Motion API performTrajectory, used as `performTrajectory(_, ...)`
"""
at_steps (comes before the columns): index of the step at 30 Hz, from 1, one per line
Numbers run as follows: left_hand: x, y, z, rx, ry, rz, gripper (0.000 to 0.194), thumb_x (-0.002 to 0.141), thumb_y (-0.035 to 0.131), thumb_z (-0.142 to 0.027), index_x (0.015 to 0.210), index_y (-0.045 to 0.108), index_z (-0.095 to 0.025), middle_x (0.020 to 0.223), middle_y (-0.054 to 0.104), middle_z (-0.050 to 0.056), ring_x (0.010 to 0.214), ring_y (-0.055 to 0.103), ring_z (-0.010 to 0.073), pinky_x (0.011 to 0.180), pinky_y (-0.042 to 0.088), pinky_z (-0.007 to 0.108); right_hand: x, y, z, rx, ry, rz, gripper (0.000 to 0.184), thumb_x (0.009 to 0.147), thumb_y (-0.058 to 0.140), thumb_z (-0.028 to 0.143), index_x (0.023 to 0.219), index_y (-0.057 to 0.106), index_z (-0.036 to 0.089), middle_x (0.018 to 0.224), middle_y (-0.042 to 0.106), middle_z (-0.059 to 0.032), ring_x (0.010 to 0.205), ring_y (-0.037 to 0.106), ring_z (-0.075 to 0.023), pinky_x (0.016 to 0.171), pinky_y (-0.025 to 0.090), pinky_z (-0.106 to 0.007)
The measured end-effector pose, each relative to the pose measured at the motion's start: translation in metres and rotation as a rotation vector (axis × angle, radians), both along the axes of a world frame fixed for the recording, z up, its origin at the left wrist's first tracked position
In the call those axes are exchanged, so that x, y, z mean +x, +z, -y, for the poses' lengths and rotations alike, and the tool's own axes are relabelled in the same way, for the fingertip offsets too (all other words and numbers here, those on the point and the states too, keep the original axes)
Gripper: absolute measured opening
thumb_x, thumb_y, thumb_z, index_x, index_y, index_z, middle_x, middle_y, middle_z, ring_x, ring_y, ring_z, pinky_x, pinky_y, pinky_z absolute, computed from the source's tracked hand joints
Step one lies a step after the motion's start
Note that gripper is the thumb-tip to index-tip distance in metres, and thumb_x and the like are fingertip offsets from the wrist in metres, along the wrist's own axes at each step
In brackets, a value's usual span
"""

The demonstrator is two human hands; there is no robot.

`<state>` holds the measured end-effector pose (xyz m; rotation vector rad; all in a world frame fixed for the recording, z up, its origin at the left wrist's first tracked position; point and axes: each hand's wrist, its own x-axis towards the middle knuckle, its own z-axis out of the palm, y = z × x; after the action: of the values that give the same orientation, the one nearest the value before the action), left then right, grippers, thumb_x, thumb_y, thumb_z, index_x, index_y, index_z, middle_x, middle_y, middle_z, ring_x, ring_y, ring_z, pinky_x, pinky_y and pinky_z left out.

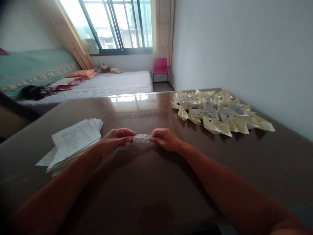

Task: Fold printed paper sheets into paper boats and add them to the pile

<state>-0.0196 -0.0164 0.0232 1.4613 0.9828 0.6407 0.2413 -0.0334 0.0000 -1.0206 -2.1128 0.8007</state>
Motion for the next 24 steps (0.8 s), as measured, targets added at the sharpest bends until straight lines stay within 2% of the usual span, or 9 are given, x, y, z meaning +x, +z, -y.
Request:
performTrajectory(3,-0.001,0.008,0.002,0.158,-0.105,-0.121,0.033,0.077,0.068,-0.039,0.101,0.069,-0.017,0.074,0.063,0.001,0.060,0.051,0.0078,0.051,0.042,0.016,0.001,0.001,0.000,0.005,0.025,0.007,0.014,0.085,0.059,0.029,0.078,0.062,0.016,0.087,0.066,-0.0042,0.078,0.058,-0.0148,0.073,0.043,-0.026)
performTrajectory(7,-0.004,0.020,0.005,0.402,-0.274,-0.291,0.028,0.085,0.058,-0.037,0.103,0.070,-0.019,0.087,0.063,0.003,0.071,0.056,0.0112,0.058,0.045,0.019,0.002,0.004,0.002,0.011,0.066,0.013,0.015,0.085,0.059,0.028,0.078,0.061,0.016,0.088,0.065,-0.0044,0.078,0.058,-0.0146,0.074,0.044,-0.026)
performTrajectory(10,-0.005,0.022,0.006,0.509,-0.320,-0.364,0.022,0.086,0.055,-0.032,0.095,0.070,-0.019,0.093,0.063,0.004,0.081,0.058,0.0132,0.064,0.045,0.019,0.002,0.007,0.003,0.010,0.095,0.034,0.014,0.086,0.058,0.028,0.079,0.061,0.016,0.087,0.065,-0.0045,0.078,0.058,-0.0144,0.074,0.044,-0.026)
performTrajectory(14,-0.005,0.019,0.007,0.643,-0.326,-0.461,0.018,0.087,0.052,-0.026,0.088,0.068,-0.019,0.088,0.063,0.002,0.078,0.057,0.0122,0.071,0.044,0.021,0.004,0.010,0.004,0.015,0.108,0.070,0.013,0.086,0.058,0.028,0.081,0.062,0.016,0.085,0.065,-0.0040,0.077,0.058,-0.0142,0.073,0.044,-0.026)
performTrajectory(16,-0.006,0.018,0.007,0.658,-0.346,-0.463,0.019,0.088,0.051,-0.026,0.092,0.068,-0.019,0.086,0.064,0.002,0.078,0.057,0.0125,0.072,0.044,0.021,0.004,0.010,0.004,0.014,0.103,0.081,0.013,0.086,0.059,0.028,0.082,0.062,0.016,0.085,0.065,-0.0039,0.077,0.058,-0.0141,0.073,0.044,-0.026)
performTrajectory(20,-0.009,0.018,0.007,0.515,-0.446,-0.405,0.030,0.086,0.057,-0.032,0.111,0.066,-0.020,0.096,0.067,0.003,0.080,0.060,0.0131,0.070,0.045,0.020,0.005,0.009,0.003,0.006,0.095,0.086,0.012,0.085,0.059,0.027,0.082,0.063,0.016,0.086,0.066,-0.0037,0.077,0.058,-0.0141,0.073,0.044,-0.025)
performTrajectory(24,-0.010,0.017,0.007,0.439,-0.480,-0.409,0.032,0.082,0.061,-0.039,0.108,0.069,-0.021,0.102,0.068,0.004,0.085,0.062,0.0153,0.072,0.047,0.020,0.005,0.010,0.004,0.001,0.116,0.095,0.010,0.085,0.059,0.025,0.082,0.063,0.016,0.086,0.066,-0.0037,0.076,0.058,-0.0140,0.072,0.045,-0.025)
